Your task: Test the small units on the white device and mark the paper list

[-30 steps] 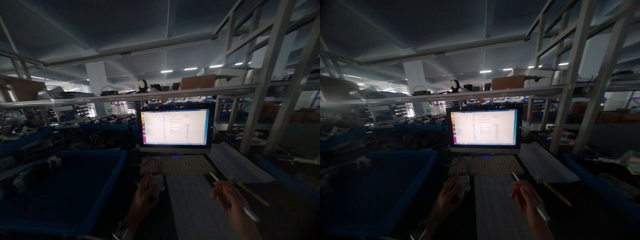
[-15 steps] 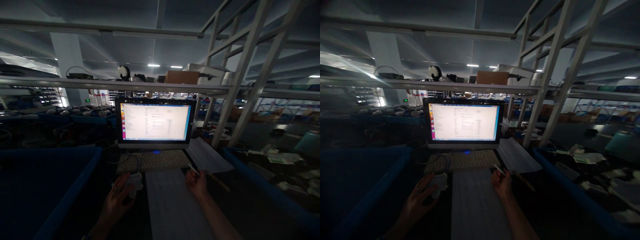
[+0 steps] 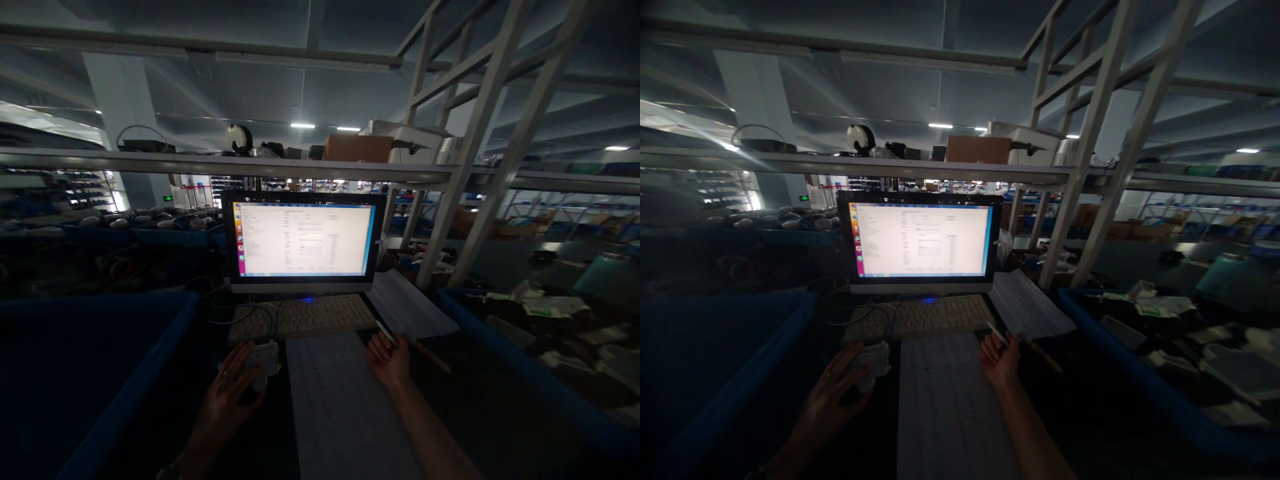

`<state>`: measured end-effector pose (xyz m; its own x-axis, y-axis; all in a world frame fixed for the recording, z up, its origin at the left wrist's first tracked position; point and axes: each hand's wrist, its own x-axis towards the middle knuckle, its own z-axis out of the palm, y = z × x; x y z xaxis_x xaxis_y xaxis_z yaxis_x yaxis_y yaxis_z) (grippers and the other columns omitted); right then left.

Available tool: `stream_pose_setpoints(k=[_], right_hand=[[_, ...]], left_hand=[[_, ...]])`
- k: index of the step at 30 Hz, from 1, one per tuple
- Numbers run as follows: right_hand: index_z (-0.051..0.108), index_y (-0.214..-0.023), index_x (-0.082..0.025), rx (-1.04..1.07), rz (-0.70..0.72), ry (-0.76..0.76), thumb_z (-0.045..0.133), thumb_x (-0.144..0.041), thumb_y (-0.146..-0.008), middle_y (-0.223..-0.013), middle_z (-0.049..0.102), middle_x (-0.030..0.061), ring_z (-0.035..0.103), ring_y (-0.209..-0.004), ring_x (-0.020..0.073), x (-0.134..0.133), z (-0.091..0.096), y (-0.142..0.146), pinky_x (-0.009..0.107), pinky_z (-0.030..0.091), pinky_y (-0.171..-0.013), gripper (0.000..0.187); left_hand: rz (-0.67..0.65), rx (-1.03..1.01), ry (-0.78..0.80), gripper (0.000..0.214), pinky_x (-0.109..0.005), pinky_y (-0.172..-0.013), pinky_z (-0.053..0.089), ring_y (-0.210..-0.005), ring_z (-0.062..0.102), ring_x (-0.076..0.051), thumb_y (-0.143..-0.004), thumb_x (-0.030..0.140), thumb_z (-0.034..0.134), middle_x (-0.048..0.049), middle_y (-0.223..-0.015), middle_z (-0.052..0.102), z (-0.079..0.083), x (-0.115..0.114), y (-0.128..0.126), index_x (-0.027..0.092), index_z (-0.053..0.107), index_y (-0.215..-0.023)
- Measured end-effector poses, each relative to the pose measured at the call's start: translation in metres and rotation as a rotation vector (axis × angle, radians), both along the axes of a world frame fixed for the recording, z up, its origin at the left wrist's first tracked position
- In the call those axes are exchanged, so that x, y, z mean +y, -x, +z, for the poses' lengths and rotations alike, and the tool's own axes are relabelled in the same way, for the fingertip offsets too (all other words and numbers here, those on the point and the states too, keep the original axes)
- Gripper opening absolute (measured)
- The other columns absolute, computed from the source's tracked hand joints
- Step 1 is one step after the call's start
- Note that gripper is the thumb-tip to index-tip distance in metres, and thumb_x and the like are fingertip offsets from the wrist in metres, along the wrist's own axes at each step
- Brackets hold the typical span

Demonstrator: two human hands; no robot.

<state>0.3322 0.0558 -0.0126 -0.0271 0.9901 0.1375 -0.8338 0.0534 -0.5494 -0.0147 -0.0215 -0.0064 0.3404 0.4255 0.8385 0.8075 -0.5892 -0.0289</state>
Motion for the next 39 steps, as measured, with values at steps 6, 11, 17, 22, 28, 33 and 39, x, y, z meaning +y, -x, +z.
stream_pose_setpoints(k=[6, 11, 17, 22, 28, 33, 39], right_hand=[[0.035, -0.046, -0.02, 0.002, 0.003, -0.004, 0.055, -0.04, -0.072, -0.036, 0.027, -0.0076, 0.017, -0.032, 0.0058, -0.0037, 0.0046, 0.0014, 0.019, 0.021, -0.032, 0.038], [0.035, -0.047, -0.02, -0.021, 0.014, -0.013, 0.054, -0.041, -0.074, -0.037, 0.026, -0.0075, 0.018, -0.031, 0.0058, -0.0054, 0.0068, 0.0015, 0.019, 0.023, -0.033, 0.039], [0.034, -0.047, -0.02, -0.025, 0.014, -0.009, 0.054, -0.04, -0.074, -0.036, 0.026, -0.0072, 0.018, -0.032, 0.006, -0.0058, 0.0071, 0.0009, 0.019, 0.022, -0.033, 0.04], [0.035, -0.046, -0.02, -0.02, 0.033, 0.005, 0.054, -0.039, -0.074, -0.035, 0.025, -0.0076, 0.015, -0.032, 0.0057, -0.0059, 0.0075, 0.0018, 0.019, 0.02, -0.033, 0.038], [0.035, -0.046, -0.021, -0.011, 0.05, 0.016, 0.053, -0.036, -0.073, -0.035, 0.025, -0.0076, 0.014, -0.032, 0.0062, -0.0063, 0.0082, 0.0014, 0.019, 0.02, -0.033, 0.036], [0.03, -0.046, -0.021, -0.018, 0.065, 0.013, 0.053, -0.038, -0.074, -0.035, 0.023, -0.008, 0.013, -0.032, 0.0062, -0.0072, 0.009, 0.0004, 0.02, 0.023, -0.033, 0.04], [0.027, -0.046, -0.022, -0.014, 0.063, 0.015, 0.05, -0.036, -0.075, -0.036, 0.022, -0.0078, 0.012, -0.032, 0.0068, -0.0078, 0.0101, 0.0009, 0.02, 0.021, -0.033, 0.04]], left_hand=[[0.002, -0.004, 0.024, 0.023, -0.043, -0.084, 0.056, -0.121, 0.047, -0.029, -0.08, 0.019, 0.059, -0.0139, -0.129, 0.05, 0.0011, -0.0009, -0.0001, 0.019, 0.058, -0.103], [0.006, -0.01, 0.036, 0.025, -0.044, -0.085, 0.055, -0.122, 0.046, -0.029, -0.079, 0.018, 0.06, -0.0132, -0.13, 0.049, -0.0018, -0.0004, 0.0008, 0.02, 0.058, -0.105], [-0.006, -0.025, 0.045, 0.027, -0.045, -0.086, 0.055, -0.122, 0.046, -0.029, -0.078, 0.018, 0.061, -0.0126, -0.13, 0.05, -0.0003, -0.0001, 0.0003, 0.021, 0.058, -0.105], [-0.012, -0.018, 0.034, 0.029, -0.044, -0.086, 0.055, -0.122, 0.046, -0.029, -0.078, 0.017, 0.061, -0.0133, -0.129, 0.05, -0.0008, 0.0004, 0.0008, 0.019, 0.058, -0.106], [-0.016, -0.035, 0.048, 0.026, -0.042, -0.085, 0.055, -0.122, 0.046, -0.028, -0.078, 0.017, 0.061, -0.0124, -0.13, 0.05, 0.0011, -0.0013, -0.0002, 0.02, 0.058, -0.104], [-0.024, -0.054, 0.066, 0.027, -0.044, -0.086, 0.055, -0.123, 0.046, -0.028, -0.078, 0.019, 0.06, -0.0111, -0.13, 0.051, 0.0008, -0.0018, 0.0002, 0.021, 0.058, -0.105], [-0.016, -0.044, 0.052, 0.029, -0.044, -0.087, 0.054, -0.123, 0.046, -0.029, -0.078, 0.018, 0.061, -0.0121, -0.13, 0.051, -0.0011, -0.001, 0.0007, 0.021, 0.059, -0.107]])
